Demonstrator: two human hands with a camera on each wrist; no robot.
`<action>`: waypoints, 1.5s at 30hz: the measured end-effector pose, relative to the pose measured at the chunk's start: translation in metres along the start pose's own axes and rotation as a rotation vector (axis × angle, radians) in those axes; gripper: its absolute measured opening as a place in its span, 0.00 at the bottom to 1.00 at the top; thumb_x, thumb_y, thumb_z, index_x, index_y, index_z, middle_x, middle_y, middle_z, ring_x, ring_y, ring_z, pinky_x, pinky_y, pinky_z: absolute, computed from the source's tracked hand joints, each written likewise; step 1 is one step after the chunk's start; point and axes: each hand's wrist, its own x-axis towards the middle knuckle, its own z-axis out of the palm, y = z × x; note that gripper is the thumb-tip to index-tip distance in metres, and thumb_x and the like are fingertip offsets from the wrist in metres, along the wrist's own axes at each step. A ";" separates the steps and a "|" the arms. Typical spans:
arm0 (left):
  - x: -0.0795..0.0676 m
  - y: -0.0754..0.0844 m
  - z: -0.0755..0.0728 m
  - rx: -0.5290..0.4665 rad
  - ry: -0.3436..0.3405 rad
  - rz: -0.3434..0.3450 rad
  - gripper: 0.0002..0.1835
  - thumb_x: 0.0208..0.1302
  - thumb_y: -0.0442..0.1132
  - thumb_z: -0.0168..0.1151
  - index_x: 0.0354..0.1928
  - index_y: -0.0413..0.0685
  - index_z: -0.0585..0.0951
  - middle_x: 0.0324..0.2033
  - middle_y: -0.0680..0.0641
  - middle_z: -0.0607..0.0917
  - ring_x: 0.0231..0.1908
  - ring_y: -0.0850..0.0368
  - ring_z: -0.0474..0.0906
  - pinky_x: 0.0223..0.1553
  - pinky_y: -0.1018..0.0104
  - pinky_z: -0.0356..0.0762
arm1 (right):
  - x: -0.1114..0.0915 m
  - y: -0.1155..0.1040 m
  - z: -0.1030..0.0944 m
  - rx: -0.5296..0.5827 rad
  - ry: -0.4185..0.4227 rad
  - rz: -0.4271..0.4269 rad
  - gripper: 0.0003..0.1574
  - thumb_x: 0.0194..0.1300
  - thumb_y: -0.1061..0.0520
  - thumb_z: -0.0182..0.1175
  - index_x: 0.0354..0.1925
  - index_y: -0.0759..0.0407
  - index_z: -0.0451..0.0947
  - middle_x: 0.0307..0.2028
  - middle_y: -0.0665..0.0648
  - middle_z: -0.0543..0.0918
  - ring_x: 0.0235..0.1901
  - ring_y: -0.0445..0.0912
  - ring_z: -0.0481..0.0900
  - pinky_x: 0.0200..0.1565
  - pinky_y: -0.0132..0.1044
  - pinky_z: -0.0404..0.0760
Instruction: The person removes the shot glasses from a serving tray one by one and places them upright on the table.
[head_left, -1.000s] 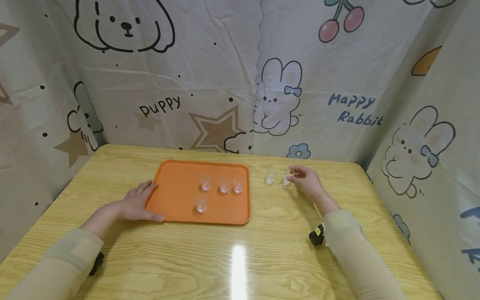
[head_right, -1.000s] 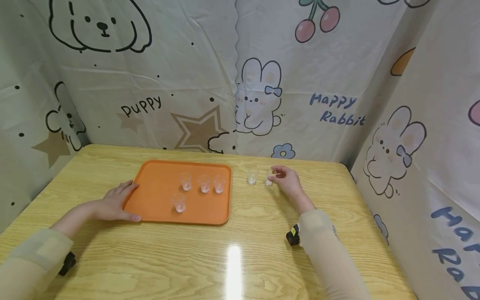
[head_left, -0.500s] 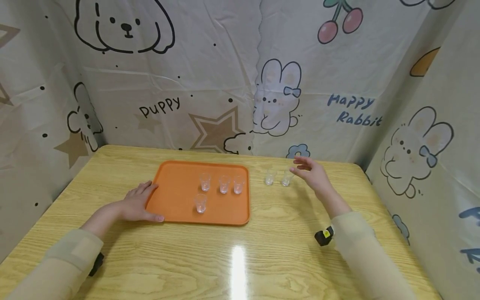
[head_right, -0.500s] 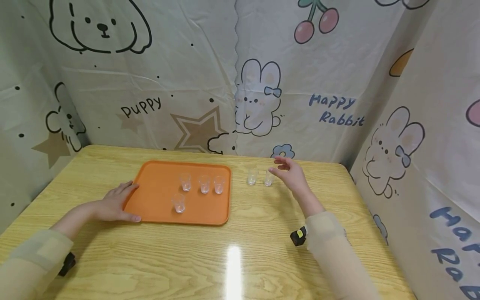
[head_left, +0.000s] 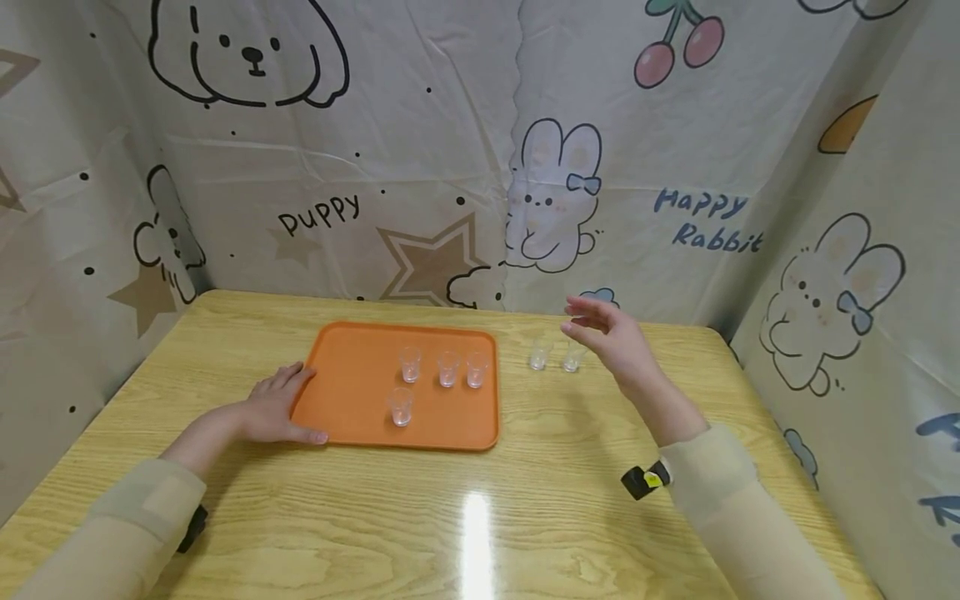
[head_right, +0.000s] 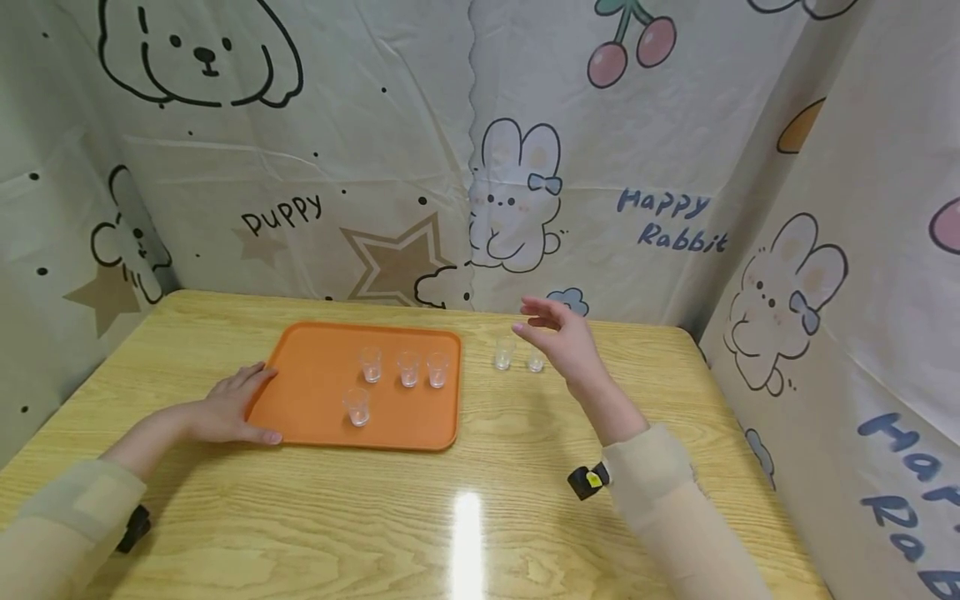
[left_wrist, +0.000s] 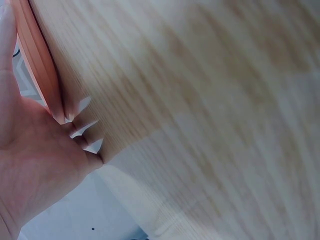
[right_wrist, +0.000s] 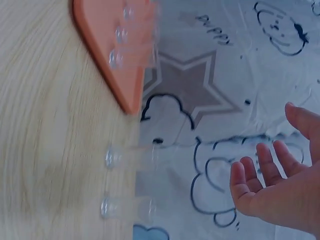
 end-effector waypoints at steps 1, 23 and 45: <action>0.000 0.000 0.000 0.002 0.001 0.001 0.63 0.46 0.67 0.67 0.71 0.33 0.48 0.68 0.26 0.45 0.66 0.23 0.39 0.60 0.28 0.40 | -0.002 -0.004 0.003 0.005 -0.006 -0.006 0.36 0.63 0.48 0.63 0.66 0.55 0.66 0.60 0.58 0.72 0.59 0.50 0.69 0.62 0.49 0.66; 0.001 0.002 -0.001 0.007 -0.009 0.000 0.63 0.46 0.67 0.66 0.71 0.32 0.47 0.69 0.25 0.45 0.67 0.24 0.38 0.61 0.29 0.40 | -0.043 -0.035 0.097 0.116 -0.192 -0.071 0.36 0.59 0.56 0.66 0.65 0.51 0.66 0.58 0.54 0.74 0.58 0.52 0.70 0.56 0.47 0.72; 0.000 0.001 -0.001 0.001 -0.020 0.000 0.63 0.47 0.67 0.66 0.71 0.31 0.46 0.68 0.25 0.44 0.66 0.23 0.38 0.61 0.29 0.40 | -0.022 0.015 0.192 0.050 -0.374 0.000 0.38 0.57 0.57 0.68 0.64 0.56 0.67 0.55 0.58 0.76 0.54 0.55 0.74 0.52 0.42 0.76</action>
